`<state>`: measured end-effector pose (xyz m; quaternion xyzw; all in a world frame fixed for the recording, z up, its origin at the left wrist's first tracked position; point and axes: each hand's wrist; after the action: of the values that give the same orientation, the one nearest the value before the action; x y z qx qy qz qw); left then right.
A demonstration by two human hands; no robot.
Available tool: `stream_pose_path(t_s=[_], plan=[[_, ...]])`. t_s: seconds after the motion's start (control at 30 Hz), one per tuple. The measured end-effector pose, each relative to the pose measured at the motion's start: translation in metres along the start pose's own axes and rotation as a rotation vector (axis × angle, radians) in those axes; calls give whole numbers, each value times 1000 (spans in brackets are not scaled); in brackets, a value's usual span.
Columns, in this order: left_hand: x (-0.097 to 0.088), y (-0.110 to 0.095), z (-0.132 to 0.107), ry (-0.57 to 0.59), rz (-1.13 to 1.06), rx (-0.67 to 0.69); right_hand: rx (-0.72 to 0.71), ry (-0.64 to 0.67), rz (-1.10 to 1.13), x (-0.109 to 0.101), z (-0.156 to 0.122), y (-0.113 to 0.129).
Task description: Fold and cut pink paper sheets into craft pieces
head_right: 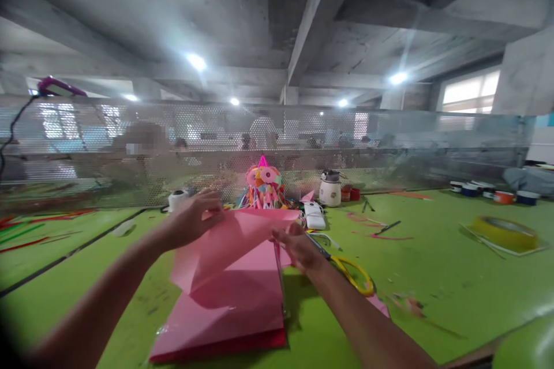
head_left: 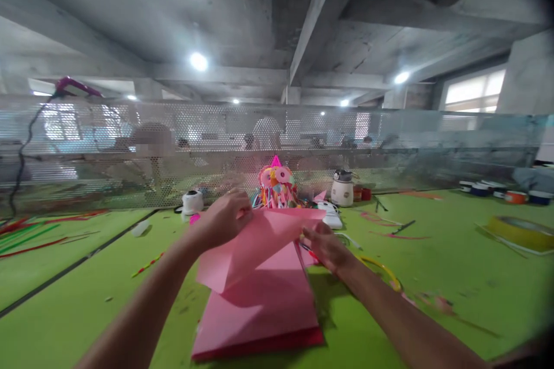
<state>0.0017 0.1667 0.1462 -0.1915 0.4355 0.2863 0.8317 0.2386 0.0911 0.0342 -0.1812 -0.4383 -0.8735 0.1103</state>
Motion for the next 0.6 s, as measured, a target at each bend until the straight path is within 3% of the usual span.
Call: stream_pose_path(t_s=[0.13,0.3,0.6], plan=[[0,-14,-10,-8,-73,6,-28,14,72,11,-3,6],[2,-19,-17,50,-41,-33,-26,-69,60,17,-3,8],[33,7,-19,132,-106,-93,-12,-213,39,19,-5,0]])
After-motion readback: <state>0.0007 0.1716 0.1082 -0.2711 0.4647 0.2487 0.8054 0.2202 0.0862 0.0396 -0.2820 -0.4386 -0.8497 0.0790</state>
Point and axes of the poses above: each hand's wrist, its own z-axis towards the middle knuckle, its own x-axis out of the palm, y = z × x, and after that the axes turned 13 degrees about -x, right-handed
